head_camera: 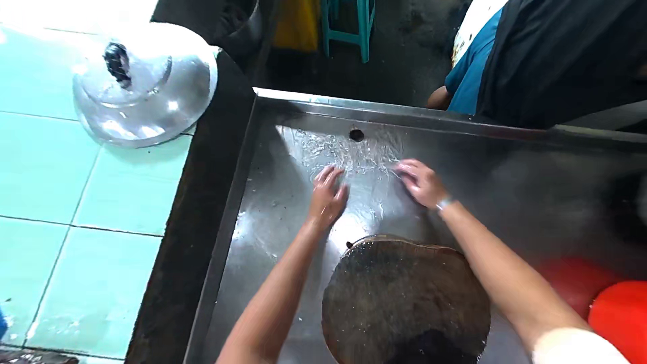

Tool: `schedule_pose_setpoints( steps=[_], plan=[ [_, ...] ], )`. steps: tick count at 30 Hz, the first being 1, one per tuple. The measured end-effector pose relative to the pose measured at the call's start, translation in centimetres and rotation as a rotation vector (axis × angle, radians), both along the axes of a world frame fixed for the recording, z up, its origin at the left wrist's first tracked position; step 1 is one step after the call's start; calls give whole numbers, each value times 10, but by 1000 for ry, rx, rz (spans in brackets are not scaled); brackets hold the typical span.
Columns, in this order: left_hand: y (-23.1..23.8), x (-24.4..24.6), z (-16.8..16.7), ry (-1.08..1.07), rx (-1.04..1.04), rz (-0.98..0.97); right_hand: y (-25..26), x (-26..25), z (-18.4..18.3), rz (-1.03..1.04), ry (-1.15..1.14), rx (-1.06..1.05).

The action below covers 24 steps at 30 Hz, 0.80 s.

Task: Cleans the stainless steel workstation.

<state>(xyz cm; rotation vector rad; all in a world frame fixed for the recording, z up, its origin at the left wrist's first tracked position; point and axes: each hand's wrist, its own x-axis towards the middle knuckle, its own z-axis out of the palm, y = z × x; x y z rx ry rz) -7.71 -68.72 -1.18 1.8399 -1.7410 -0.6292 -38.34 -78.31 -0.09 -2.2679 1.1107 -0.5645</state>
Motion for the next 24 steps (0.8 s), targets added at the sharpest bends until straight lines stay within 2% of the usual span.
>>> schedule_pose_setpoints(
  steps=[1, 3, 5, 7, 9, 12, 15, 17, 19, 20, 21, 22, 24],
  plan=[
    [51, 18, -2, -49, -22, -55, 28, -60, -3, -98, 7, -87],
    [164, 53, -26, -168, -73, -71, 85, -188, -17, -464, 138, -177],
    [251, 70, -42, -230, -29, -129, 129, -284, -22, -880, 370, -3],
    [285, 71, -49, -358, 61, -250, 132, -324, -33, -1167, 586, 170],
    [245, 66, -52, -452, 35, -310, 92, -291, -29, -1186, 584, 108],
    [141, 39, -52, -472, -27, -299, 23, -178, -14, -942, 528, 48],
    [41, 1, -41, -490, 114, -181, -13, -66, -39, -664, 459, -31],
    [-9, -25, -26, -402, 239, -97, -15, 3, -28, -447, 210, 161],
    [-42, -46, 3, -215, 277, -37, -8, 51, 13, -298, -183, 419],
    [-49, -55, 22, -92, 258, -23, 4, 58, 37, -260, -333, 452],
    [-49, -60, 41, 19, 236, -9, 20, 54, 61, -260, -406, 400],
    [-44, -61, 57, 99, 212, 9, 38, 37, 84, -289, -432, 307],
    [-11, -51, 81, 221, 215, 80, 85, -31, 112, -394, -419, 203]
  ],
)
